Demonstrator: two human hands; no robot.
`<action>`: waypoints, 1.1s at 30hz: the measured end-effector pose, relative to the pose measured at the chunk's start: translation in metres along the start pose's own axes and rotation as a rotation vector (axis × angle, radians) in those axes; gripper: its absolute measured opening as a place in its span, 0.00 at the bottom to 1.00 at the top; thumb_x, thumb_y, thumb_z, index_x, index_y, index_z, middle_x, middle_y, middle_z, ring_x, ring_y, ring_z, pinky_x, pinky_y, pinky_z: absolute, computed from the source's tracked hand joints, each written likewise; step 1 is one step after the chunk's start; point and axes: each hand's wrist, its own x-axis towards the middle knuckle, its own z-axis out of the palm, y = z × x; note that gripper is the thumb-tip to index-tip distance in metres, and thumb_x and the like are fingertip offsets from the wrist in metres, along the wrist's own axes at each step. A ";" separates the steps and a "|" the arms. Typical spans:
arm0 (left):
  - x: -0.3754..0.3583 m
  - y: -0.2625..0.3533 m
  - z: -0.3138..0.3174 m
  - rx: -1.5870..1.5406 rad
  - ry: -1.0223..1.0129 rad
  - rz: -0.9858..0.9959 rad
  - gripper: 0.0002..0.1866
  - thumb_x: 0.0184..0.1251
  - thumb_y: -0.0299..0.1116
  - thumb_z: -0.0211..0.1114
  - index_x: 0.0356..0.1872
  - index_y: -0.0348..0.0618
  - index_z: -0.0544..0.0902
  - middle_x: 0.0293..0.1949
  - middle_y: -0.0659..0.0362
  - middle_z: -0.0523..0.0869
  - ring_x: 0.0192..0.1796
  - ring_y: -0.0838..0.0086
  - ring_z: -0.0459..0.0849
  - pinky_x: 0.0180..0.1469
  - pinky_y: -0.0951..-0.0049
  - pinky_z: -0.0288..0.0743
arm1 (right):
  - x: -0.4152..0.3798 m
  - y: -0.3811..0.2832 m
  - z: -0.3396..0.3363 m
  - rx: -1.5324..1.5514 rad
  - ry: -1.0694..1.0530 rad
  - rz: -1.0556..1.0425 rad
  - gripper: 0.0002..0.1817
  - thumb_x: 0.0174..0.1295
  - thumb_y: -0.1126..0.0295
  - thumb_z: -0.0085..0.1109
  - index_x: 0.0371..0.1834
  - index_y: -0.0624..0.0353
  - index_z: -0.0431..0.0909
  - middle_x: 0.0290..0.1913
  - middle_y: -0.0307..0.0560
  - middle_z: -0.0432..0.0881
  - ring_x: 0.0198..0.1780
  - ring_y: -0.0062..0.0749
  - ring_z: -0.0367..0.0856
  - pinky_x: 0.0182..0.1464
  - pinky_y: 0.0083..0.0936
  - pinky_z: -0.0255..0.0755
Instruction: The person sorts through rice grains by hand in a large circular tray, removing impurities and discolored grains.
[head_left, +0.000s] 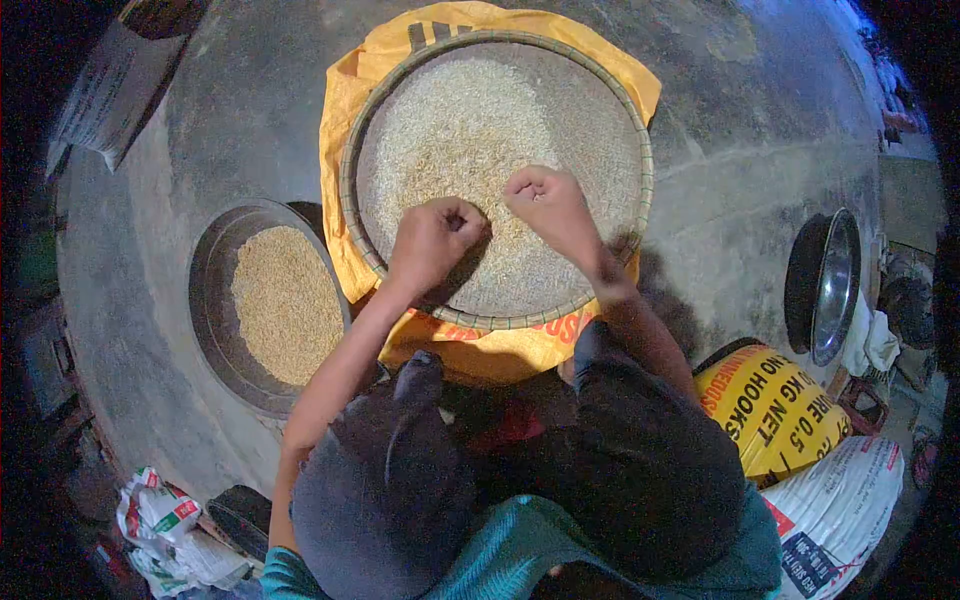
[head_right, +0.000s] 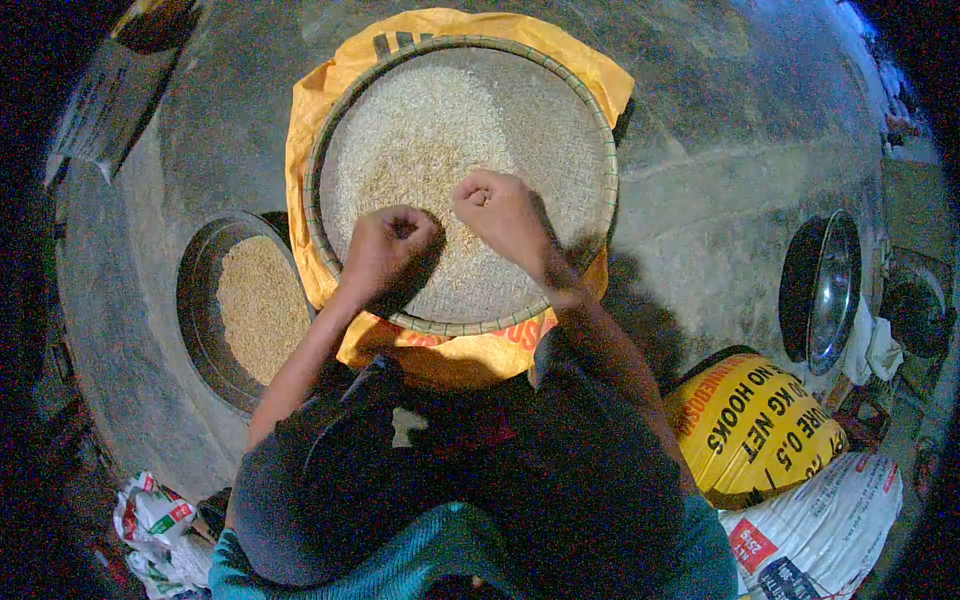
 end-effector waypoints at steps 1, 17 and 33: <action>0.001 -0.006 -0.003 -0.215 -0.007 -0.122 0.07 0.63 0.32 0.67 0.32 0.38 0.85 0.27 0.60 0.85 0.31 0.76 0.82 0.36 0.73 0.75 | -0.001 0.001 0.005 -0.195 0.032 -0.084 0.06 0.59 0.69 0.61 0.32 0.59 0.80 0.24 0.37 0.79 0.25 0.21 0.78 0.27 0.21 0.69; 0.001 0.004 -0.017 -0.004 0.062 -0.084 0.12 0.59 0.35 0.72 0.41 0.40 0.86 0.33 0.51 0.88 0.32 0.69 0.86 0.39 0.70 0.78 | 0.000 -0.012 0.009 -0.409 0.037 -0.083 0.09 0.60 0.63 0.59 0.34 0.55 0.83 0.33 0.52 0.85 0.34 0.49 0.85 0.38 0.38 0.77; 0.007 -0.010 -0.019 -0.314 0.072 -0.094 0.07 0.63 0.31 0.65 0.36 0.38 0.84 0.32 0.58 0.86 0.33 0.74 0.83 0.40 0.72 0.76 | 0.002 -0.009 -0.008 0.093 -0.188 0.132 0.08 0.60 0.66 0.55 0.34 0.57 0.79 0.26 0.44 0.83 0.28 0.28 0.82 0.32 0.31 0.74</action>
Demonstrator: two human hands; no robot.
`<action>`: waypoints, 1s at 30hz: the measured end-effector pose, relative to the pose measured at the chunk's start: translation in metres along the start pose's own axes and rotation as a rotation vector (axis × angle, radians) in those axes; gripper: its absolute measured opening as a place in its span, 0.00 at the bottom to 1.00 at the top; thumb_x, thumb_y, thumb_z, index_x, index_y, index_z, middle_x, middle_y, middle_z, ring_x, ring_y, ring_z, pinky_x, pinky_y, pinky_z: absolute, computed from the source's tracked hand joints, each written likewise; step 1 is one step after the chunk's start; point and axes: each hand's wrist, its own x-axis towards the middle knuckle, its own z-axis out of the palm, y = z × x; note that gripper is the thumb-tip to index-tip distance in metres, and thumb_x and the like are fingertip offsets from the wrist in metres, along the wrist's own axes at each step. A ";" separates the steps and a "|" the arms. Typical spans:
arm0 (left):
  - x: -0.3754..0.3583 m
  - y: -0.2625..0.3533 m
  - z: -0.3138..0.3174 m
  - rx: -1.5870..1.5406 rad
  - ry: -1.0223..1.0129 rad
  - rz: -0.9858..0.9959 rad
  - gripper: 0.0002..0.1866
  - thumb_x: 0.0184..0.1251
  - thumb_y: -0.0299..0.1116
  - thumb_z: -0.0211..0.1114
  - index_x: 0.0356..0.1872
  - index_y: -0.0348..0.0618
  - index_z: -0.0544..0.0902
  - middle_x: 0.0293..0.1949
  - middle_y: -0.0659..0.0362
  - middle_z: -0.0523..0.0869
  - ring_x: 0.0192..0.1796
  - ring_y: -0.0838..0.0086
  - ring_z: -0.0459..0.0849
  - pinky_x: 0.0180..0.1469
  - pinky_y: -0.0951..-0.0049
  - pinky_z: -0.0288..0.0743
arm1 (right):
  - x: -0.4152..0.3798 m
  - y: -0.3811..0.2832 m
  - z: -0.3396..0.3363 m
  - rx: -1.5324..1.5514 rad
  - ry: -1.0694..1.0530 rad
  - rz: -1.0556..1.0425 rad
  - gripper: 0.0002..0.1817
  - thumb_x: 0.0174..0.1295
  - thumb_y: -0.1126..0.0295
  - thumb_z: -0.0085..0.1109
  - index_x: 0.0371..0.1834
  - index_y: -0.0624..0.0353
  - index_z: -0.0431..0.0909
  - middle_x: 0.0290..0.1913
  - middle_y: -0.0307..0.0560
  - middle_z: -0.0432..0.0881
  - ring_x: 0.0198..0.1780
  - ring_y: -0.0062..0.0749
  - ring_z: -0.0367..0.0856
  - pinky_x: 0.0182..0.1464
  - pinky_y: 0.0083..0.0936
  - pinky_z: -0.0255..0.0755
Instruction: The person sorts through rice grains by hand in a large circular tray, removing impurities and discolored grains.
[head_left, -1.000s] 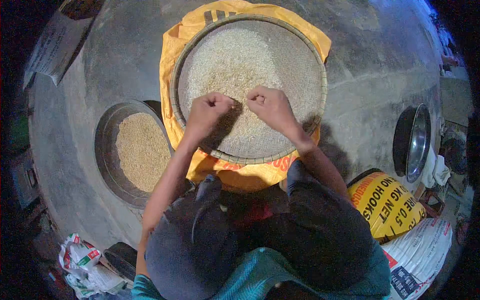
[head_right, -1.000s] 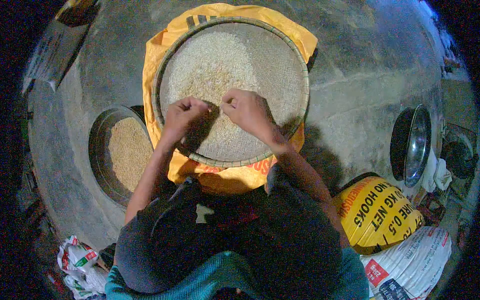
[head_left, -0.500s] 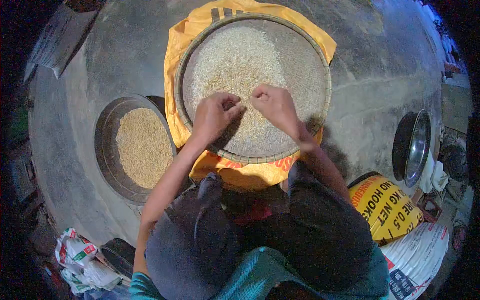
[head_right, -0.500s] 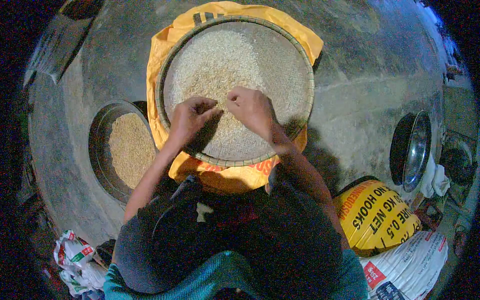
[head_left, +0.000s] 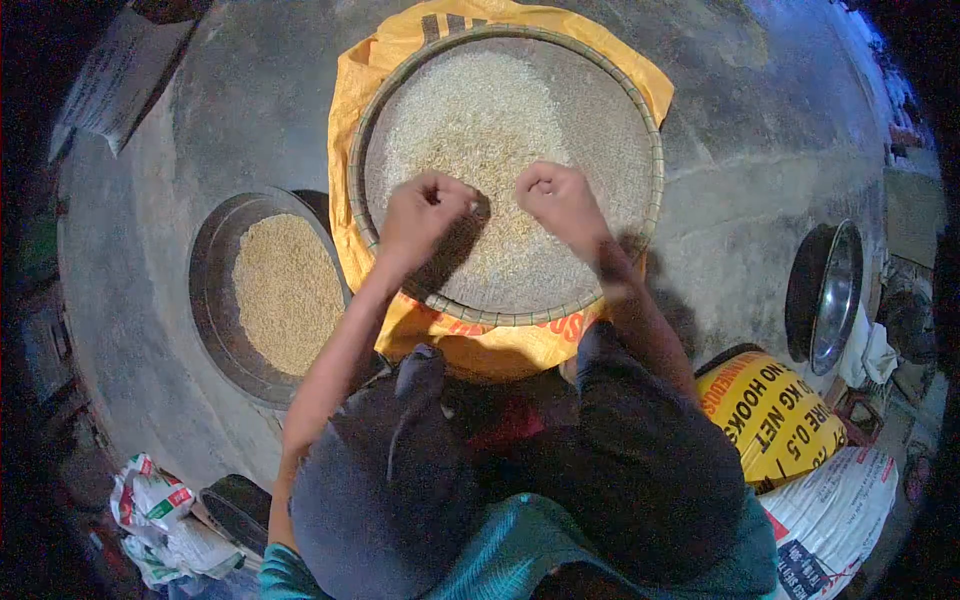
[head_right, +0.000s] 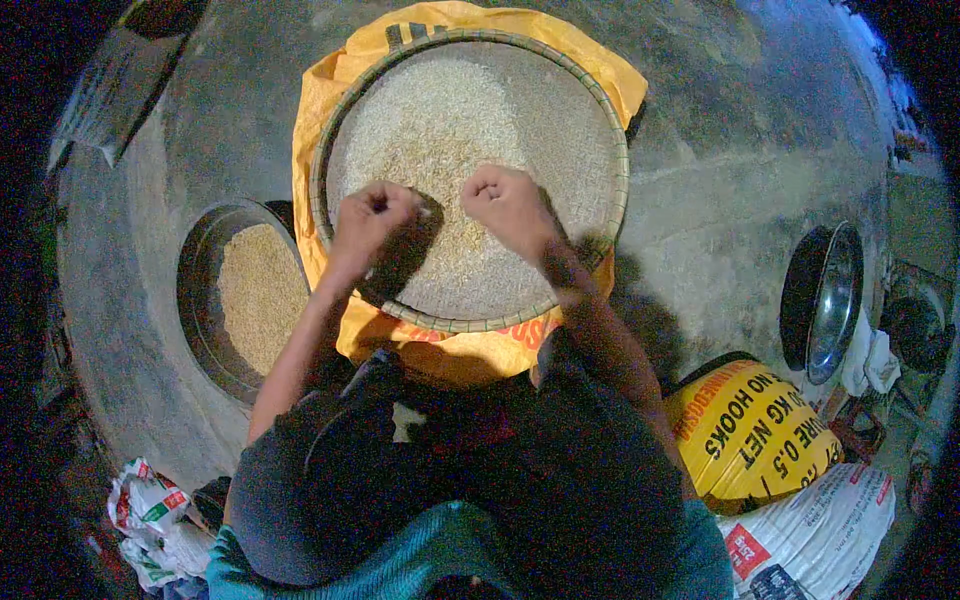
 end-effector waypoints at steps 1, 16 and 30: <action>0.001 -0.002 -0.006 0.002 0.000 -0.002 0.07 0.63 0.31 0.65 0.36 0.38 0.84 0.32 0.58 0.86 0.33 0.74 0.83 0.40 0.72 0.76 | -0.004 -0.002 0.012 -0.258 0.082 -0.059 0.08 0.60 0.66 0.55 0.34 0.57 0.79 0.26 0.46 0.83 0.28 0.30 0.82 0.33 0.31 0.75; -0.013 -0.012 -0.033 -0.167 0.105 -0.130 0.09 0.65 0.32 0.64 0.32 0.35 0.84 0.27 0.66 0.82 0.30 0.84 0.76 0.35 0.79 0.70 | 0.009 0.013 0.019 0.009 -0.084 -0.109 0.10 0.59 0.67 0.53 0.34 0.60 0.80 0.25 0.41 0.81 0.27 0.30 0.81 0.33 0.27 0.76; -0.019 0.001 -0.015 0.437 0.040 0.168 0.12 0.58 0.37 0.72 0.39 0.41 0.87 0.34 0.50 0.88 0.35 0.61 0.88 0.39 0.65 0.79 | 0.002 -0.004 0.033 -0.314 -0.010 -0.222 0.09 0.62 0.64 0.56 0.31 0.59 0.78 0.24 0.43 0.81 0.26 0.35 0.81 0.29 0.31 0.73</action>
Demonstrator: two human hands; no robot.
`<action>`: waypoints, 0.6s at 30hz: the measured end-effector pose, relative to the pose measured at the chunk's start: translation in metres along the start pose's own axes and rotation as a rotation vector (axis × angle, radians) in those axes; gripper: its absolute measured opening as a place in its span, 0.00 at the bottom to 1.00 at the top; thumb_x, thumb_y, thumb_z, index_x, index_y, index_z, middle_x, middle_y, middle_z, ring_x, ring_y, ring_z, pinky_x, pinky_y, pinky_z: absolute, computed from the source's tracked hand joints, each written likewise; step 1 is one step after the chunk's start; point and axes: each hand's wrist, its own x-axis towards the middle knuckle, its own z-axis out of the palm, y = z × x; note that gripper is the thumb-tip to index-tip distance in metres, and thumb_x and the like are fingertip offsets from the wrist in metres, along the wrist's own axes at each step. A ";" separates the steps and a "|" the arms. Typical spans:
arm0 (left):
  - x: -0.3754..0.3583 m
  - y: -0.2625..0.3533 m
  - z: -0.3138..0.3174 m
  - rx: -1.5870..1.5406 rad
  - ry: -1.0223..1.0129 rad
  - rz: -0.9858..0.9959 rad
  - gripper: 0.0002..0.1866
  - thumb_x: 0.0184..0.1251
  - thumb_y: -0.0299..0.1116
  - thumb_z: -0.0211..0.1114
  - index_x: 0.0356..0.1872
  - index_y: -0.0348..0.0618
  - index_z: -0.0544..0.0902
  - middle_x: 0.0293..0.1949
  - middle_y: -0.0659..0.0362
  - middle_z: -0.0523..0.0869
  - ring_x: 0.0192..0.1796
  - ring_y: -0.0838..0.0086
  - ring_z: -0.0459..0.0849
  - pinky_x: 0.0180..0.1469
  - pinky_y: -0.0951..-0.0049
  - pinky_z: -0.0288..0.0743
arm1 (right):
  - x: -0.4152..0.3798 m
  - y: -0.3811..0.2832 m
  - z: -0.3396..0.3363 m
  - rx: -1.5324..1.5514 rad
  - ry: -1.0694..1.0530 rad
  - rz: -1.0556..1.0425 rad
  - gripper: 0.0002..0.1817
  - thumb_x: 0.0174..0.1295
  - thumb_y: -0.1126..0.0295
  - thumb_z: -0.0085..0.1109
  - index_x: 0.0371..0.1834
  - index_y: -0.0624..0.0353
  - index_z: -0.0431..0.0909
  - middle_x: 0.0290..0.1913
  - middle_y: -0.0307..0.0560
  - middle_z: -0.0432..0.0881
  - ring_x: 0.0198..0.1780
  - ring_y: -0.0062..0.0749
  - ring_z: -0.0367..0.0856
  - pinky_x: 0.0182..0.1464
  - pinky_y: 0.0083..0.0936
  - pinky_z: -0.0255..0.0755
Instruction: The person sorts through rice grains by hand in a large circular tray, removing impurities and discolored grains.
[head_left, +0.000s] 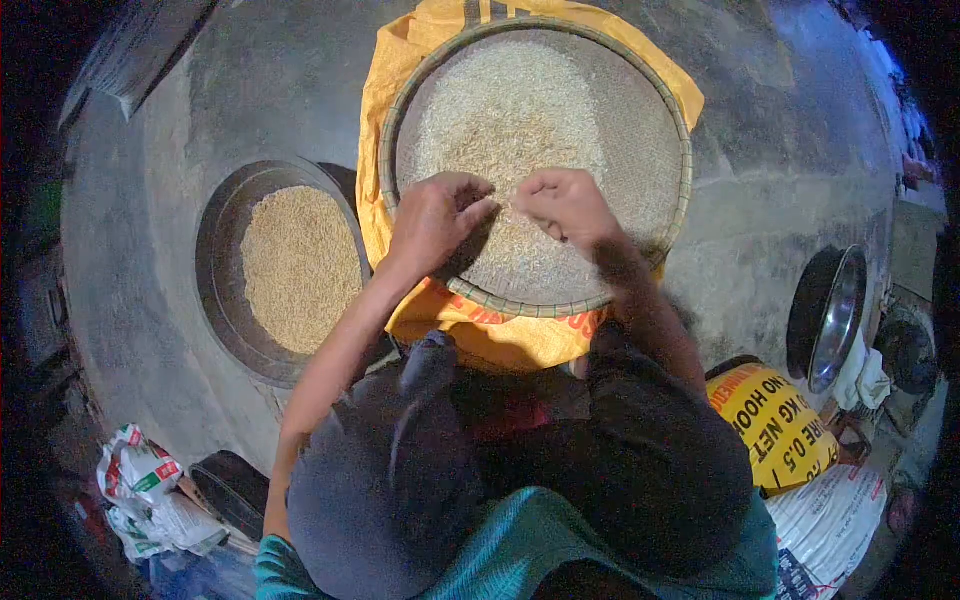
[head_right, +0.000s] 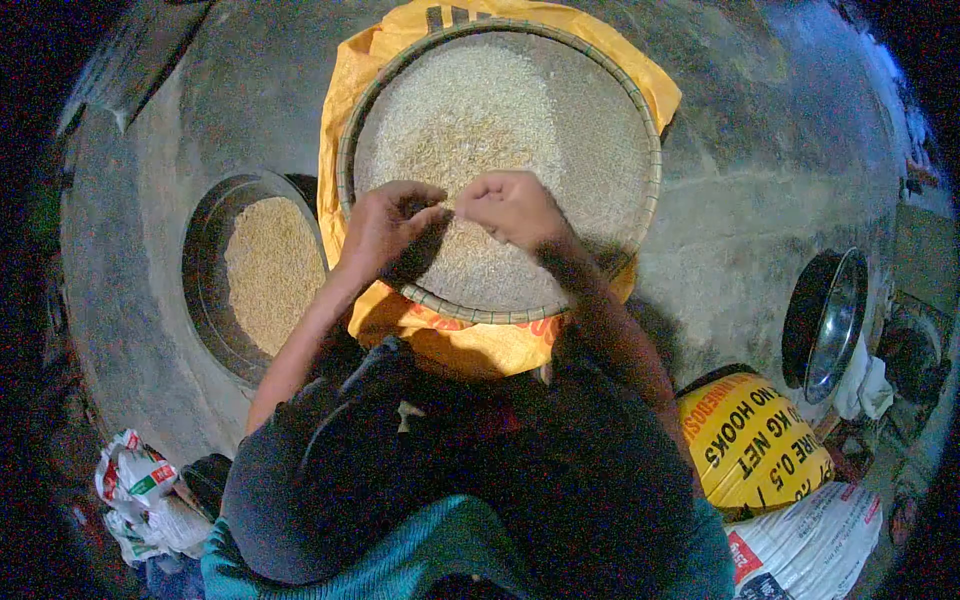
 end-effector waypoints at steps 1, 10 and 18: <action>0.001 0.003 0.001 0.034 -0.006 0.035 0.13 0.57 0.38 0.72 0.40 0.42 0.87 0.34 0.50 0.88 0.36 0.59 0.87 0.39 0.63 0.79 | 0.001 -0.001 -0.011 0.445 -0.120 0.081 0.09 0.62 0.65 0.57 0.31 0.58 0.77 0.22 0.39 0.77 0.24 0.28 0.76 0.26 0.26 0.69; 0.005 0.003 0.014 0.120 0.011 0.114 0.10 0.61 0.38 0.70 0.37 0.42 0.87 0.33 0.56 0.88 0.32 0.68 0.85 0.37 0.68 0.78 | 0.004 0.013 0.000 0.328 -0.019 0.168 0.09 0.60 0.63 0.60 0.34 0.58 0.78 0.21 0.37 0.76 0.21 0.27 0.73 0.24 0.24 0.67; 0.012 -0.013 -0.019 -0.920 -0.016 -0.373 0.05 0.65 0.30 0.61 0.33 0.39 0.80 0.28 0.65 0.80 0.29 0.84 0.74 0.34 0.81 0.68 | 0.002 0.001 0.018 -0.537 0.105 -0.086 0.10 0.59 0.61 0.61 0.39 0.51 0.83 0.33 0.52 0.84 0.34 0.48 0.85 0.38 0.39 0.78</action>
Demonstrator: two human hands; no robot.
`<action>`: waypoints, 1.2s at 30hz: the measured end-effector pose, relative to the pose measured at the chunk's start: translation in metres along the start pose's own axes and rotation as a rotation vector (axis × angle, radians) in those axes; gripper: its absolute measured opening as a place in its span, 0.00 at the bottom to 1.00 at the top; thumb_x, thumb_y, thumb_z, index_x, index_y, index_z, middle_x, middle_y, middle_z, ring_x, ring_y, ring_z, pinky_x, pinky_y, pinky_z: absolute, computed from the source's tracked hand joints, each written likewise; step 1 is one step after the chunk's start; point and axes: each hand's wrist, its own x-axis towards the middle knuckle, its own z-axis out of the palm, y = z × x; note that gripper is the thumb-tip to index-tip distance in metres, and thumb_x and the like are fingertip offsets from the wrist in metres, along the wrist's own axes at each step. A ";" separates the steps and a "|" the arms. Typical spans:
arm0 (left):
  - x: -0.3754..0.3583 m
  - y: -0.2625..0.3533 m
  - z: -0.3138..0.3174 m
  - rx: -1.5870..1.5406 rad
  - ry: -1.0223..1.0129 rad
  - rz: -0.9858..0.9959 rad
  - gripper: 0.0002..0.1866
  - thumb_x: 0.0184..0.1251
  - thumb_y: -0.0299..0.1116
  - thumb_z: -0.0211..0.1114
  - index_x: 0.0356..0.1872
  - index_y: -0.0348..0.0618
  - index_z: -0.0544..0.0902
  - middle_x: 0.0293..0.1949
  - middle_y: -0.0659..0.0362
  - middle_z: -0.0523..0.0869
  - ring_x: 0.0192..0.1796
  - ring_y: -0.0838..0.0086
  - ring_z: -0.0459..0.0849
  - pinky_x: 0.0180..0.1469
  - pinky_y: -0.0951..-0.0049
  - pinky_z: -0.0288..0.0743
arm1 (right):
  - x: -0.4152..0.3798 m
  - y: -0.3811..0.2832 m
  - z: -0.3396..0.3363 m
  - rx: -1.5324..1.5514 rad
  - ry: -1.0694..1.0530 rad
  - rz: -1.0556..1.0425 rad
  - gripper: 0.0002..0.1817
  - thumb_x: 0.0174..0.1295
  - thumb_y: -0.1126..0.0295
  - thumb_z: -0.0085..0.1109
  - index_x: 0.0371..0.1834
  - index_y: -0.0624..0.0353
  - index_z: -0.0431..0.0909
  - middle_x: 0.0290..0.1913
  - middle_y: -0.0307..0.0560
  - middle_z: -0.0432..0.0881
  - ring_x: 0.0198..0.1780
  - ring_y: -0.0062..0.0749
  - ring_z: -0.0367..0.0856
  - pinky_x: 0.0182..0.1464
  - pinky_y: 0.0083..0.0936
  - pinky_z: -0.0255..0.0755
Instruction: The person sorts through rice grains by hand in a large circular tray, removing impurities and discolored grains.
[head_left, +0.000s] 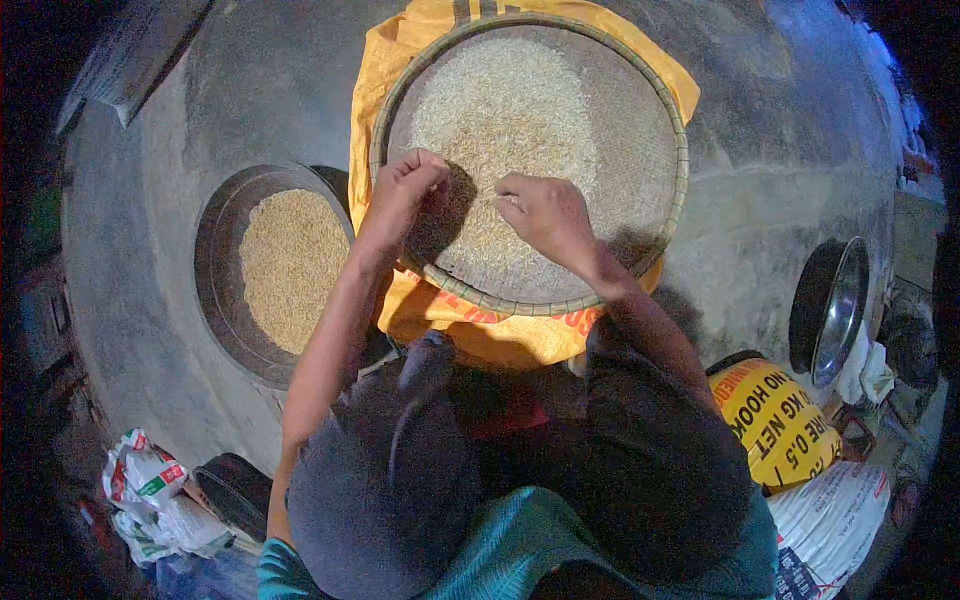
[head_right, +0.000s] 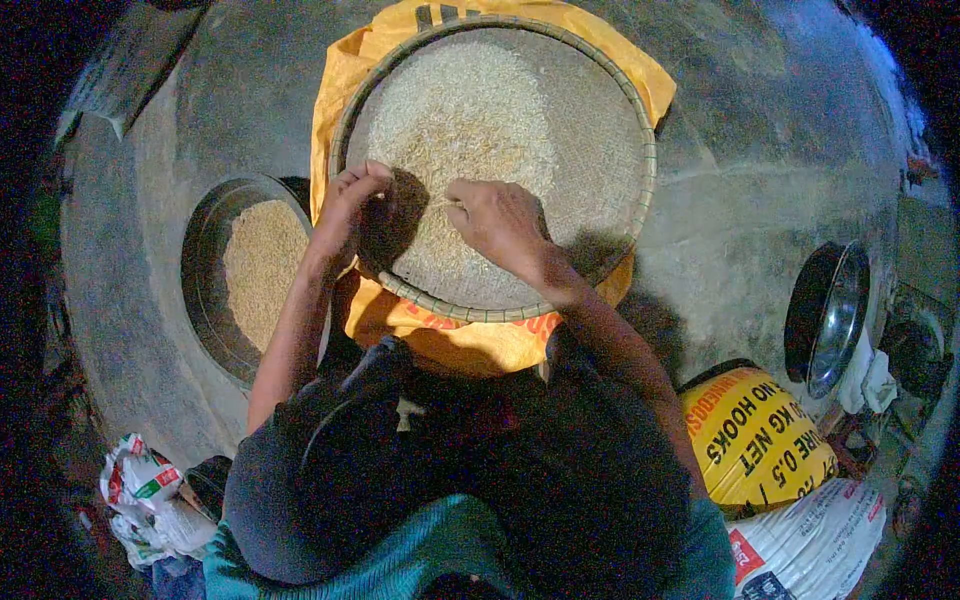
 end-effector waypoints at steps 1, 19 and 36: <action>-0.001 0.001 -0.001 0.000 0.001 0.000 0.05 0.65 0.30 0.61 0.33 0.39 0.80 0.28 0.65 0.80 0.29 0.84 0.74 0.34 0.81 0.68 | 0.000 0.004 0.005 -0.027 0.015 -0.049 0.10 0.59 0.61 0.61 0.39 0.52 0.82 0.32 0.51 0.85 0.33 0.46 0.85 0.37 0.38 0.77; -0.011 -0.015 0.020 0.924 -0.017 0.293 0.11 0.59 0.33 0.72 0.41 0.38 0.86 0.33 0.53 0.89 0.33 0.73 0.86 0.39 0.71 0.79 | 0.008 0.003 0.014 -0.008 0.033 -0.079 0.12 0.59 0.59 0.62 0.37 0.54 0.82 0.28 0.49 0.83 0.31 0.38 0.84 0.34 0.35 0.76; -0.001 -0.005 0.002 0.037 -0.039 0.012 0.04 0.63 0.28 0.61 0.30 0.41 0.80 0.27 0.62 0.82 0.29 0.78 0.78 0.34 0.78 0.72 | -0.001 0.000 -0.011 0.040 -0.086 0.090 0.11 0.59 0.61 0.58 0.38 0.55 0.81 0.32 0.52 0.85 0.35 0.44 0.85 0.38 0.38 0.78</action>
